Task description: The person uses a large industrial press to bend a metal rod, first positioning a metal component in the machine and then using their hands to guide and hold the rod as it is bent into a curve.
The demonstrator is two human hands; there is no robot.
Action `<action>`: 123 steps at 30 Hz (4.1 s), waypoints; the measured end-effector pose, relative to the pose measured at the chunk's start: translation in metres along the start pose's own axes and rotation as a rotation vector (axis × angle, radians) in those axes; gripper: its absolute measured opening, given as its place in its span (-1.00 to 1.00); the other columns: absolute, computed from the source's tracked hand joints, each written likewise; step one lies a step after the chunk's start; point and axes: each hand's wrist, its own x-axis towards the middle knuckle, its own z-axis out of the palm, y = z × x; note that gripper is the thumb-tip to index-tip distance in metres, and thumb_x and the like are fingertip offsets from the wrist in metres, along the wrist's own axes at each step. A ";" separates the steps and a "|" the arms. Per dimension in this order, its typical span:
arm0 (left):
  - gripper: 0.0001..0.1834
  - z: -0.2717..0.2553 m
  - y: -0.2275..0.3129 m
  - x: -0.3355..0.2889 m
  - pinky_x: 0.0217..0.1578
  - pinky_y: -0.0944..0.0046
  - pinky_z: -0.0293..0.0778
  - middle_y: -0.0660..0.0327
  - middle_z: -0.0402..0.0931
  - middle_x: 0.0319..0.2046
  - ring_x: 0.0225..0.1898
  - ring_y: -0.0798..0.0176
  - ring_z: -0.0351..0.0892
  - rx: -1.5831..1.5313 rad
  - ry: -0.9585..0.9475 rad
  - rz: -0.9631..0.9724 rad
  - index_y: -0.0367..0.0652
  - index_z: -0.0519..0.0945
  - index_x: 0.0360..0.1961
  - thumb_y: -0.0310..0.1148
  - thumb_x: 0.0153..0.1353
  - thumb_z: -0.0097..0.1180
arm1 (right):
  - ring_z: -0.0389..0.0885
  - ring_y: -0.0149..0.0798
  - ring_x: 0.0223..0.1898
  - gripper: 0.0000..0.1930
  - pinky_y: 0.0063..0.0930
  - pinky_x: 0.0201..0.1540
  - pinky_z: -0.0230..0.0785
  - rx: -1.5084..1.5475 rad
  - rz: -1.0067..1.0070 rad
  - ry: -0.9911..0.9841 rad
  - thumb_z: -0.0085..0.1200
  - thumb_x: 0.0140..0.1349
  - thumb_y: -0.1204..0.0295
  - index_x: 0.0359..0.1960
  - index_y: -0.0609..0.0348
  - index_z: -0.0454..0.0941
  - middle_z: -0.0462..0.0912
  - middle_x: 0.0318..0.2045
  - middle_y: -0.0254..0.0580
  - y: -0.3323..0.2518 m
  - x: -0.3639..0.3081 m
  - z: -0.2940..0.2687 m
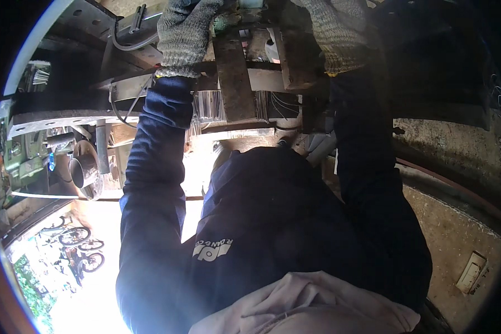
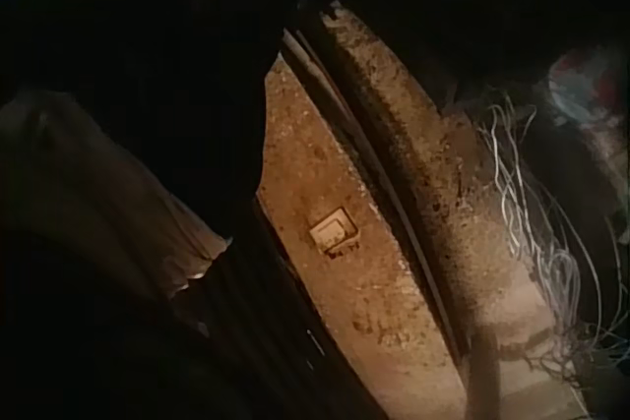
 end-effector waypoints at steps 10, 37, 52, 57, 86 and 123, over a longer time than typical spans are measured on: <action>-0.71 0.006 0.006 -0.003 0.02 0.30 0.55 0.18 0.66 -0.04 -0.03 0.31 0.62 0.068 -0.013 0.037 -0.29 0.60 0.10 -0.54 0.36 0.13 | 0.59 -0.20 0.05 -0.67 -0.34 0.18 0.44 0.111 0.256 -0.013 0.24 0.30 0.50 0.08 0.24 0.54 0.60 0.04 -0.10 -0.027 0.001 0.003; -0.64 -0.003 0.021 -0.027 -0.15 0.35 0.60 0.18 0.72 -0.17 -0.20 0.38 0.69 0.275 0.104 0.039 -0.22 0.64 0.08 -0.33 0.30 0.31 | 0.71 -0.23 -0.11 -0.58 -0.42 -0.25 0.71 0.465 0.748 -0.177 0.11 0.41 0.31 0.20 0.28 0.41 0.63 -0.06 -0.01 -0.006 0.006 -0.042; -0.59 0.005 0.032 -0.071 -0.21 0.25 0.70 0.08 0.66 -0.06 -0.14 0.19 0.72 -0.190 0.359 -0.245 -0.24 0.56 0.16 -0.37 0.32 0.26 | 0.73 -0.01 -0.19 -0.48 -0.45 -0.25 0.72 0.579 0.863 -0.166 -0.15 0.48 0.23 0.31 0.39 0.24 0.62 0.00 0.29 0.039 -0.017 -0.054; -0.57 0.004 0.032 -0.076 -0.22 0.27 0.69 0.10 0.66 -0.08 -0.15 0.21 0.72 -0.223 0.398 -0.262 -0.22 0.55 0.17 -0.34 0.32 0.28 | 0.72 -0.02 -0.18 -0.44 -0.49 -0.28 0.71 0.534 0.793 -0.029 -0.16 0.48 0.23 0.37 0.35 0.13 0.58 0.04 0.37 0.038 -0.026 -0.044; -0.75 0.021 -0.002 -0.024 -0.11 0.35 0.53 0.20 0.68 -0.17 -0.17 0.38 0.62 -0.122 0.303 -0.063 -0.28 0.58 0.03 -0.48 0.35 0.19 | 0.70 -0.20 -0.11 -0.55 -0.25 -0.10 0.69 0.181 0.493 0.034 0.21 0.35 0.32 0.19 0.23 0.41 0.58 0.05 -0.01 -0.040 -0.085 -0.020; -0.70 0.005 -0.027 -0.044 -0.10 0.17 0.68 0.01 0.63 -0.08 -0.14 0.11 0.74 0.108 0.446 0.243 -0.36 0.54 0.05 -0.36 0.43 0.09 | 0.61 -0.28 -0.08 -0.70 -0.40 0.02 0.52 0.071 0.241 -0.008 0.09 0.43 0.41 0.10 0.33 0.48 0.64 -0.08 -0.12 -0.021 -0.015 0.023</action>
